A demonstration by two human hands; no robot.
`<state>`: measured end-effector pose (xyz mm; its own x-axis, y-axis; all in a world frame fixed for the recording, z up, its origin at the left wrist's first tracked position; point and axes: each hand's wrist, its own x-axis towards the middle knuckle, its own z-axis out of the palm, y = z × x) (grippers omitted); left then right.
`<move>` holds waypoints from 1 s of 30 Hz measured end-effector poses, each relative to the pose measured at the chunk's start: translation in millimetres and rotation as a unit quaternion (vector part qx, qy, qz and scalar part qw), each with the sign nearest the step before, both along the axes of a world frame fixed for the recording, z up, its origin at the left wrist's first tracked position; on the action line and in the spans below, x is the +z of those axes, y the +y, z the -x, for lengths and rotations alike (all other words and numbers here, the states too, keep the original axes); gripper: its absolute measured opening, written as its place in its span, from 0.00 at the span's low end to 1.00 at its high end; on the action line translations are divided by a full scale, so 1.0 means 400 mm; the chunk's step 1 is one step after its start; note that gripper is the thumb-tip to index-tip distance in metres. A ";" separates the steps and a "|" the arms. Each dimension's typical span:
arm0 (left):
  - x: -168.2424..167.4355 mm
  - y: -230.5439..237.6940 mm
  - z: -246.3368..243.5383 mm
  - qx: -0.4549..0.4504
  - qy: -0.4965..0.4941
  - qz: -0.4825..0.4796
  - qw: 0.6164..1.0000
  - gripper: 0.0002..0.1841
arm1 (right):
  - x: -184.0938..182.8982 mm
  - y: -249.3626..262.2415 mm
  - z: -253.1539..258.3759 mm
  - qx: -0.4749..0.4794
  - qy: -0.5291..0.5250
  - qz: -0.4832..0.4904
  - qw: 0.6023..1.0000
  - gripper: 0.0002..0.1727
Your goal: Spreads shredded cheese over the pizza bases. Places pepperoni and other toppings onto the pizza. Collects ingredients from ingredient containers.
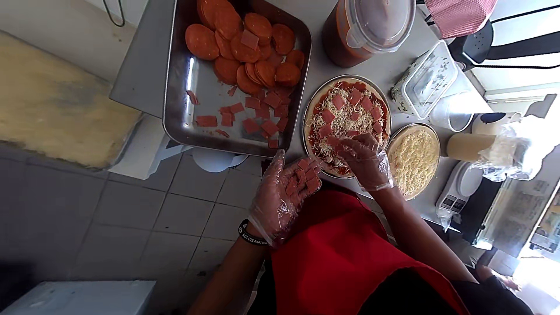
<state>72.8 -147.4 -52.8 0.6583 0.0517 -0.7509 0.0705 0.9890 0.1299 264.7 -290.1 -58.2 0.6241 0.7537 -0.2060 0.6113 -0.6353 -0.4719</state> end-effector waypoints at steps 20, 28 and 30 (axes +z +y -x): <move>0.026 -0.018 -0.022 0.018 -0.039 0.002 0.999 0.45 | 0.040 0.019 0.023 -0.006 -0.034 -0.101 0.994 0.08; 0.056 -0.032 -0.104 -0.008 -0.070 -0.030 0.997 0.46 | 0.081 -0.057 0.061 0.197 -0.030 -0.175 0.964 0.12; 0.054 -0.029 -0.114 -0.022 -0.070 -0.033 0.997 0.45 | 0.080 -0.065 0.048 0.202 -0.037 -0.194 0.959 0.10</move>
